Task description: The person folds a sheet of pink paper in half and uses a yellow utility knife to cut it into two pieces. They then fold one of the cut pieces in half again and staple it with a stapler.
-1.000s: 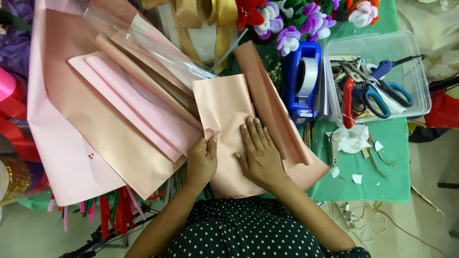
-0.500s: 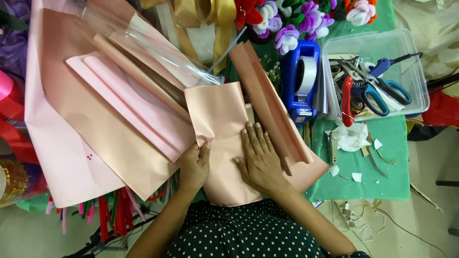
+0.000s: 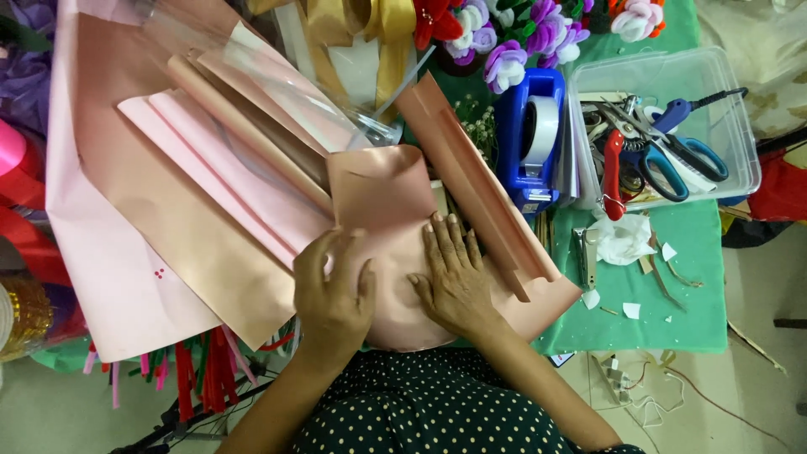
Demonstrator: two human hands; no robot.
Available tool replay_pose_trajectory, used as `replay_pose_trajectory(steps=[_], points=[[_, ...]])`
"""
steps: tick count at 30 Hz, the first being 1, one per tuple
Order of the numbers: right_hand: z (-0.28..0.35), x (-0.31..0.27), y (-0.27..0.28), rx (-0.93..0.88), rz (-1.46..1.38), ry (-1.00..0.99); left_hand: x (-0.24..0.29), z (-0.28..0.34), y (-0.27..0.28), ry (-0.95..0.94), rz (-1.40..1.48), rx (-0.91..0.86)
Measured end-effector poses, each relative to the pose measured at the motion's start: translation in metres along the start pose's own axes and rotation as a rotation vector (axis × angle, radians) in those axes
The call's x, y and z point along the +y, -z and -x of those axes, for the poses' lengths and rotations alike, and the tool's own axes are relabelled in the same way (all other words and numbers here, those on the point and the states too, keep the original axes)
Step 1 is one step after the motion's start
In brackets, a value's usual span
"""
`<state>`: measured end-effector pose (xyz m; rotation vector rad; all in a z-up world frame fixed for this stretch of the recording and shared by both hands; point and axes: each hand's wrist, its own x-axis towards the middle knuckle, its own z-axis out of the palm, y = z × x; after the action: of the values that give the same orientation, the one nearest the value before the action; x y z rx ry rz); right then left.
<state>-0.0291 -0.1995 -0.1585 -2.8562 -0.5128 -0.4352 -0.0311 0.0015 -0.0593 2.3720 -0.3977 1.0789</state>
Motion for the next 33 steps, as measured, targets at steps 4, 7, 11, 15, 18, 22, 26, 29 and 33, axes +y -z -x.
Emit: replay_pose_trajectory(steps=[4,7,11,15,18,22,26,29,33], points=[[0.001,0.001,-0.001,0.01,0.029,0.01,0.0,-0.002,-0.057,-0.349,0.095,-0.032],[0.002,0.003,-0.005,-0.002,0.074,0.014,-0.003,-0.01,-0.087,-0.509,0.012,-0.17],[0.003,0.005,-0.008,-0.023,0.048,-0.003,-0.015,-0.007,-0.118,-0.561,-0.01,-0.412],[0.002,0.003,-0.004,0.012,-0.004,0.008,-0.02,-0.015,-0.119,-0.539,-0.046,-0.451],[0.0,0.003,-0.001,0.034,0.01,0.011,-0.021,-0.026,-0.108,-0.562,-0.095,-0.539],[-0.001,0.002,-0.003,0.051,0.003,0.0,-0.025,-0.034,-0.108,-0.545,-0.082,-0.597],[-0.001,0.001,-0.002,0.074,-0.012,0.003,-0.028,-0.045,-0.117,-0.576,-0.091,-0.622],[-0.001,0.002,-0.003,0.074,-0.005,0.007,-0.032,-0.052,-0.134,-0.575,-0.083,-0.638],[0.001,0.002,-0.003,0.063,-0.009,0.013,-0.043,-0.072,-0.16,-0.724,-0.173,-0.658]])
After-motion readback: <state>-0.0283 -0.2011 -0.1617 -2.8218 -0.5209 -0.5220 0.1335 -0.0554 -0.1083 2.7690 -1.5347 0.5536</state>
